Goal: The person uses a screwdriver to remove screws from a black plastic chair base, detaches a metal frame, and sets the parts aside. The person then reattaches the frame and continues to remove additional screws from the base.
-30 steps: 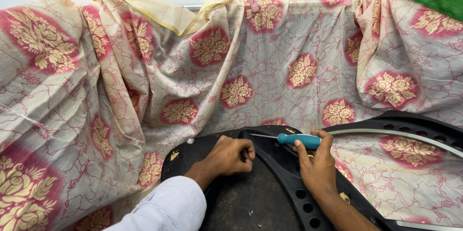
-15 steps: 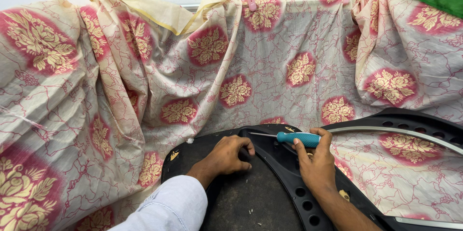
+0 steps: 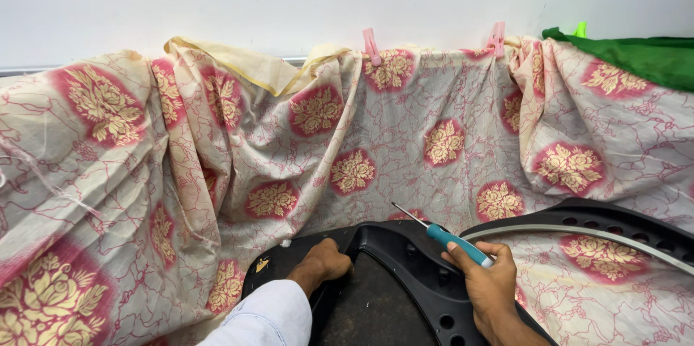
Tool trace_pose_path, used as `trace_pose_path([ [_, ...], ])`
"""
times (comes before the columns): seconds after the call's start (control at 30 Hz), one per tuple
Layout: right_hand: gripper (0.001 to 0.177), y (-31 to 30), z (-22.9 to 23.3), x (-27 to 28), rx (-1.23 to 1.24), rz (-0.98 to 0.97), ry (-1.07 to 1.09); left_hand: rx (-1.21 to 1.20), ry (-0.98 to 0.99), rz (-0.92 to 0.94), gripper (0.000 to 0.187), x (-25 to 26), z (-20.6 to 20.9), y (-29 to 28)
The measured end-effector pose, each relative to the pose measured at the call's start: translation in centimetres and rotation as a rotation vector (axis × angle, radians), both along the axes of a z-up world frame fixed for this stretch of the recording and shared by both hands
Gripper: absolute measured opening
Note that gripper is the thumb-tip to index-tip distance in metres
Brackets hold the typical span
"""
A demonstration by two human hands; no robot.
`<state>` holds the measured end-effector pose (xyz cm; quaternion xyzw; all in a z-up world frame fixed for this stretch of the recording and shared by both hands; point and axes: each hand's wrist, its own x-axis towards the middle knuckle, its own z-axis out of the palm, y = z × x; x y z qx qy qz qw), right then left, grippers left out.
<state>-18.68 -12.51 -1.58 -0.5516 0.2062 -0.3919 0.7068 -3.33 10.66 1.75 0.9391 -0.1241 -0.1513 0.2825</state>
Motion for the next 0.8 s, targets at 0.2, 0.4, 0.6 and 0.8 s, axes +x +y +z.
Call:
trace_pose_path([
  [0.2,0.045,-1.2,1.7,-0.1,0.014,-0.039,-0.041,-0.125,0.037,-0.108,0.04,-0.3,3.3,-1.7],
  [0.4,0.048,-1.5,4.2,-0.2,0.057,-0.06,-0.052,-0.008,-0.054,-0.263,0.028,1.6,11.8,-3.8],
  [0.6,0.047,-0.6,7.0,0.5,0.185,-0.021,-0.125,0.102,-0.357,-0.425,0.034,2.9,20.2,-6.2],
  [0.8,0.046,0.5,8.2,1.0,0.187,0.024,-0.151,0.145,-0.52,-0.428,0.036,1.0,23.4,-6.2],
])
